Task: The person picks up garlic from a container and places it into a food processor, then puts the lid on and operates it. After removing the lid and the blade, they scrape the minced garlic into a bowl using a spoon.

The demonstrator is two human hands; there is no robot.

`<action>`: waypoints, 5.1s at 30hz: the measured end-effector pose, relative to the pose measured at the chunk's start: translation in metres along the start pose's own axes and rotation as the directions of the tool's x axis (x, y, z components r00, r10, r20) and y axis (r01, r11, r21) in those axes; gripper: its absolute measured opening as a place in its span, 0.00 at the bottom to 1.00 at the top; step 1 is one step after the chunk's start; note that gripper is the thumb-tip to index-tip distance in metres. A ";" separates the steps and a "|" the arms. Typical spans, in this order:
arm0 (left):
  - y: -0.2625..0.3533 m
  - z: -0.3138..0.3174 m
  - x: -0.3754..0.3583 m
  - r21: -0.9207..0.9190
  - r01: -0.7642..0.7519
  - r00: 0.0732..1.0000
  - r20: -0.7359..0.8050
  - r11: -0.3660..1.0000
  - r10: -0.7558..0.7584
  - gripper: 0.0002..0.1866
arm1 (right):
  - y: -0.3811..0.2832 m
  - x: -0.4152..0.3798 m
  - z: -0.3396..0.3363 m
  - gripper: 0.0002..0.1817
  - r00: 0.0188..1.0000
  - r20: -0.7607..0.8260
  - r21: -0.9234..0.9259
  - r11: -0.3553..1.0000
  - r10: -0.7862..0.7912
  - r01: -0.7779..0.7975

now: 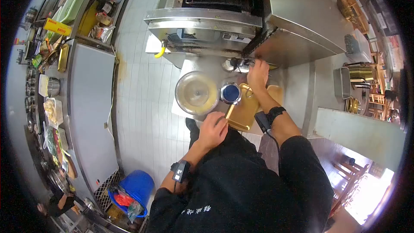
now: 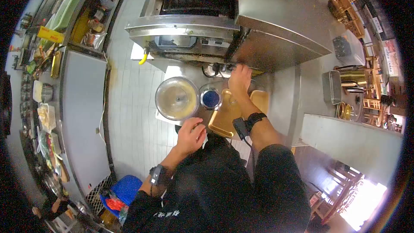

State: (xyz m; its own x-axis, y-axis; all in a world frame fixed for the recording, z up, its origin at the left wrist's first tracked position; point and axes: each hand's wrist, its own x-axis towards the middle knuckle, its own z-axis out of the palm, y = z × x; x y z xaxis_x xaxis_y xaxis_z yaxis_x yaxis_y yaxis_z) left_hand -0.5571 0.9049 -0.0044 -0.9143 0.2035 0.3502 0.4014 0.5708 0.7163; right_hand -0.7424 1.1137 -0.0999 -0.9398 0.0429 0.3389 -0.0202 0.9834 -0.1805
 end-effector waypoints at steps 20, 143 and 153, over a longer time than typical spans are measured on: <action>-0.010 0.090 -0.028 -0.527 0.829 0.431 0.386 0.188 -0.816 0.08 | 0.010 0.042 -0.015 0.15 0.911 0.410 0.402 0.889 0.041 -0.221; -1.253 -0.337 1.170 -0.786 0.596 -0.620 -0.582 0.166 -0.527 0.20 | -0.939 1.575 0.920 0.47 0.125 0.394 0.822 0.410 -0.911 0.394; -1.336 -0.224 1.268 -0.913 0.314 -0.848 -0.392 0.259 -0.356 0.24 | -1.052 1.632 1.113 0.45 0.195 0.482 0.854 0.508 -0.854 0.114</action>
State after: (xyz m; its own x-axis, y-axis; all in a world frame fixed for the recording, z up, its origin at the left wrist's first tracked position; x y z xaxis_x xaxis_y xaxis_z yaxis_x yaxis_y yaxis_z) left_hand -2.2410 0.2220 -0.3824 0.6536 -0.6880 -0.3154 -0.1334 -0.5149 0.8468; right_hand -2.6350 -0.0476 -0.3848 -0.3304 -0.9167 -0.2250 -0.4087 0.3538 -0.8413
